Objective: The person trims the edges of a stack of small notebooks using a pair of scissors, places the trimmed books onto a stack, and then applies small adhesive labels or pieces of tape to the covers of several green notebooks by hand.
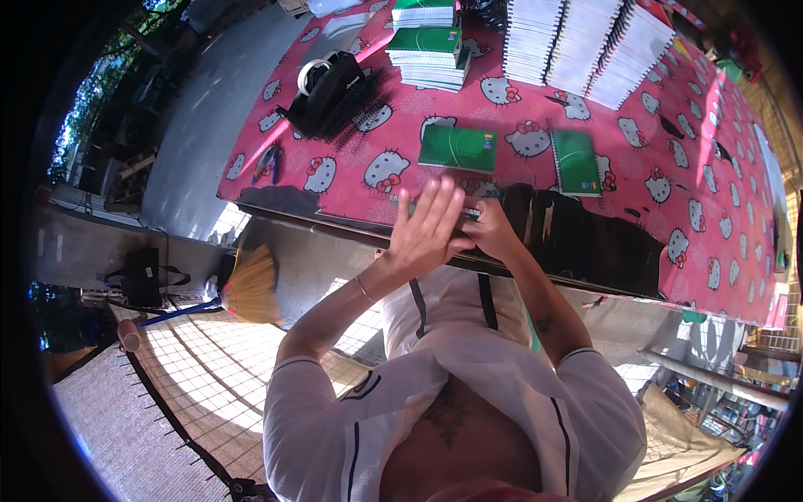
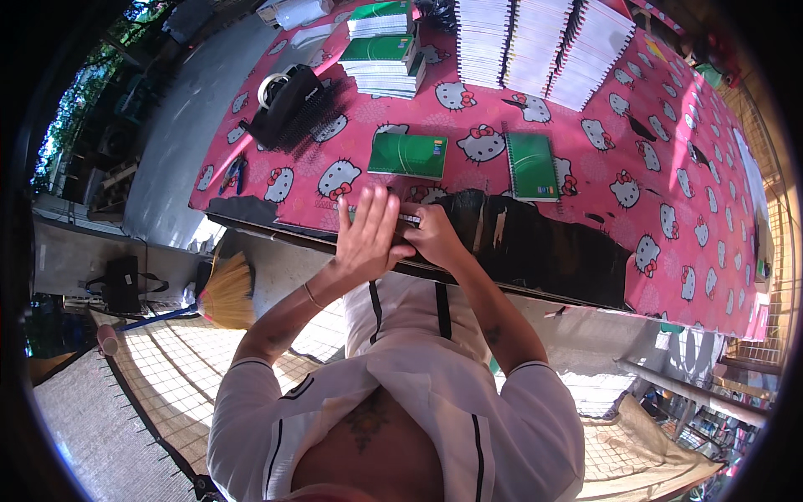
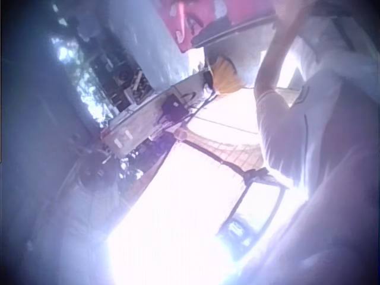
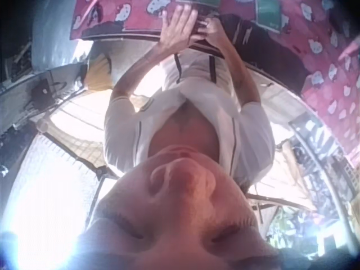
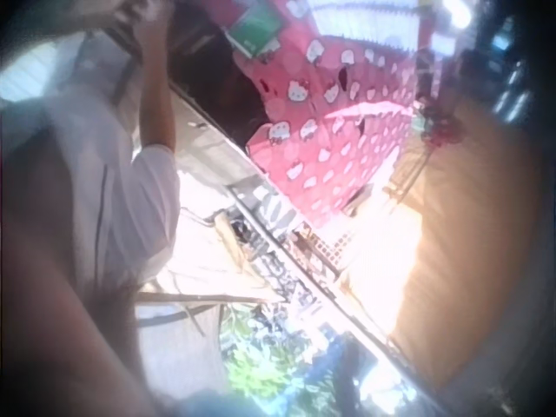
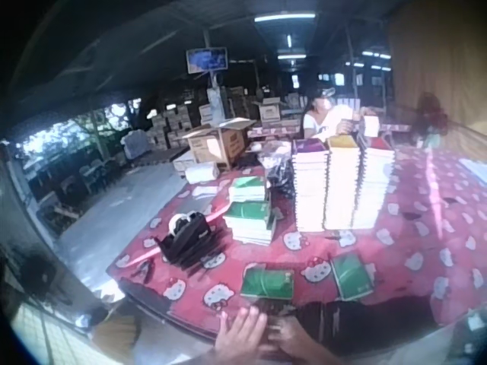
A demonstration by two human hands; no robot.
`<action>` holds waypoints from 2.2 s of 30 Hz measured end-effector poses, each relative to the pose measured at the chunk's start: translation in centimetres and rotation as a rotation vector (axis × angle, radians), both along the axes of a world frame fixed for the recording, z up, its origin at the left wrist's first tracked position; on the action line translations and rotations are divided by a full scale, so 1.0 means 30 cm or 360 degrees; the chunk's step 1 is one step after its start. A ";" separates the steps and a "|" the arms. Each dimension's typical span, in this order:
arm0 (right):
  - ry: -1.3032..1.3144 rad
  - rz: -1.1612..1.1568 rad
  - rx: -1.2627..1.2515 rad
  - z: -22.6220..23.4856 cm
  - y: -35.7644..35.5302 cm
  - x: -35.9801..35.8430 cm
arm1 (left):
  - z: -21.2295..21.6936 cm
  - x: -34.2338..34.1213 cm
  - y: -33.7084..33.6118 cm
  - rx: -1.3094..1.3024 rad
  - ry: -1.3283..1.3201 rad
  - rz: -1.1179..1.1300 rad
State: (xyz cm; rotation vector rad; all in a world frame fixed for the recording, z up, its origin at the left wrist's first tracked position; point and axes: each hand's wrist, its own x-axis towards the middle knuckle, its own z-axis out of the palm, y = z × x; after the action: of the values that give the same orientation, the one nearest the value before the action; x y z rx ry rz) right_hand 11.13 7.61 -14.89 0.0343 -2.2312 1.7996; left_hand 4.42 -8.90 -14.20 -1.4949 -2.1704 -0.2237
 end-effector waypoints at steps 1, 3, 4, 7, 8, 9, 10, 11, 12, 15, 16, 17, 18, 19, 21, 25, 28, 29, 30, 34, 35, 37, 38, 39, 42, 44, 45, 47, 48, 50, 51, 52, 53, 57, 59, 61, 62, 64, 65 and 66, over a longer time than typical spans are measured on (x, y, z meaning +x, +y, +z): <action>-0.0031 0.0012 0.0006 -0.003 0.005 -0.003 | 0.055 -0.021 0.031 0.0029 -0.0018 0.0149; -0.0091 0.0035 0.0018 -0.010 0.013 -0.007 | 0.021 0.004 0.007 0.0000 -0.0031 0.0001; -0.0088 -0.0029 0.0034 -0.010 0.005 -0.006 | -0.027 0.046 -0.023 0.0071 -0.0075 -0.0080; -0.0053 0.0055 -0.0073 0.020 0.006 -0.006 | 0.068 0.049 -0.004 0.0290 -0.0354 -0.0110; -0.0047 0.0080 -0.0037 0.010 0.013 -0.009 | 0.116 0.014 0.013 0.0283 -0.0383 -0.0119; -0.0023 0.0043 0.0059 0.015 0.019 0.004 | 0.144 -0.006 0.028 0.0282 -0.0399 -0.0120; -0.0002 0.0005 0.0162 0.033 0.026 0.013 | 0.149 -0.011 0.038 0.0354 -0.0481 -0.0201; 0.0021 -0.0032 0.0264 0.053 0.036 0.024 | 0.145 -0.014 0.041 0.0365 -0.0463 -0.0212; 0.0061 -0.0020 0.0311 0.080 0.055 0.042 | 0.139 -0.017 0.042 0.0376 -0.0445 -0.0223; -0.0045 0.0020 0.0329 0.148 0.118 0.091 | 0.148 -0.013 0.044 0.0359 -0.0416 -0.0212; 0.0028 -0.0030 0.0333 0.161 0.127 0.098 | 0.153 -0.012 0.047 0.0350 -0.0408 -0.0203; -0.0047 0.0012 0.0271 0.167 0.139 0.103 | 0.150 -0.011 0.045 0.0322 -0.0431 -0.0189; -0.0121 0.0056 0.0209 0.171 0.152 0.106 | 0.147 -0.011 0.039 0.0293 -0.0454 -0.0172; -0.0192 0.0096 0.0146 0.177 0.162 0.103 | 0.146 -0.012 0.038 0.0264 -0.0473 -0.0159; -0.0174 0.0153 0.0232 0.182 0.175 0.083 | 0.148 -0.010 0.042 0.0304 -0.0443 -0.0178; -0.0068 0.0295 0.0307 0.180 0.194 0.049 | 0.146 -0.013 0.042 0.0349 -0.0435 -0.0207; 0.0182 0.0307 0.0406 0.167 0.190 0.035 | 0.154 -0.004 0.043 0.0380 -0.0514 -0.0210; 0.0282 0.0285 0.0447 0.158 0.187 0.030 | 0.160 0.001 0.043 0.0375 -0.0502 -0.0214; 0.0302 0.0163 0.0515 0.147 0.175 0.031 | 0.169 0.010 0.042 0.0370 -0.0489 -0.0221; 0.0419 -0.0364 0.0706 0.164 0.079 0.060 | 0.216 0.037 0.024 0.0201 -0.0601 -0.0145; 0.0456 -0.0504 0.0728 0.176 0.059 0.071 | 0.242 0.043 0.032 0.0294 -0.0634 -0.0093; 0.0575 -0.0688 0.0708 0.227 0.035 0.109 | 0.322 0.053 0.050 0.0481 -0.0701 0.0013; 0.0670 -0.0745 0.0647 0.302 0.009 0.139 | 0.366 0.065 0.067 0.0646 -0.0855 0.0043; 0.0628 -0.0692 0.0489 0.305 0.001 0.155 | 0.396 0.074 0.093 0.0772 -0.1124 -0.0166; 0.0551 -0.0615 -0.0011 0.259 0.049 0.180 | 0.419 0.077 0.143 0.0876 -0.1779 -0.0785; 0.0394 -0.0600 -0.0300 0.224 0.218 0.187 | 0.379 0.024 0.161 0.0834 -0.1486 -0.0607; 0.0251 -0.0587 -0.0428 0.227 0.318 0.198 | 0.354 -0.012 0.169 0.0808 -0.1334 -0.0522; 0.0326 -0.0728 -0.0485 0.152 0.492 0.162 | 0.266 -0.113 0.182 0.0642 -0.0984 -0.0350; 0.0186 -0.0869 -0.0209 0.092 0.583 0.156 | 0.230 -0.162 0.193 0.0557 -0.0754 -0.0345; -0.0108 -0.1133 0.0333 -0.010 0.709 0.152 | 0.144 -0.221 0.189 0.0402 -0.0500 -0.0347; -0.0095 -0.1170 0.0477 -0.015 0.705 0.141 | 0.097 -0.247 0.173 0.0339 -0.0470 -0.0337; -0.0081 -0.1210 0.0623 -0.018 0.691 0.137 | 0.060 -0.266 0.165 0.0278 -0.0441 -0.0330; -0.0067 -0.1252 0.0764 -0.021 0.680 0.138 | 0.037 -0.274 0.159 0.0286 -0.0376 -0.0338; -0.0124 -0.1134 0.0843 -0.010 0.712 0.153 | 0.012 -0.279 0.143 0.0241 -0.0185 -0.0366; -0.0136 -0.1173 0.0909 -0.011 0.709 0.150 | 0.012 -0.279 0.140 0.0200 -0.0136 -0.0367; -0.0153 -0.1217 0.0976 -0.017 0.710 0.151 | 0.009 -0.283 0.136 0.0165 -0.0100 -0.0366; -0.0165 -0.1242 0.1010 -0.022 0.713 0.151 | 0.009 -0.284 0.137 0.0174 -0.0110 -0.0369; -0.0222 -0.1250 0.1023 -0.025 0.725 0.155 | 0.015 -0.283 0.140 0.0194 -0.0129 -0.0377; -0.0268 -0.1232 0.1002 -0.023 0.734 0.158 | 0.020 -0.283 0.142 0.0250 -0.0122 -0.0356; -0.0313 -0.1214 0.0979 -0.022 0.740 0.159 | 0.027 -0.284 0.145 0.0306 -0.0115 -0.0335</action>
State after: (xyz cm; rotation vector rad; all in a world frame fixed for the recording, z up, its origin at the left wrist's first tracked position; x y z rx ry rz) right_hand 15.90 29.81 -15.56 -0.7804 -2.3629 0.7253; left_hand -4.09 -4.54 -13.40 -1.6233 -1.9801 -0.5492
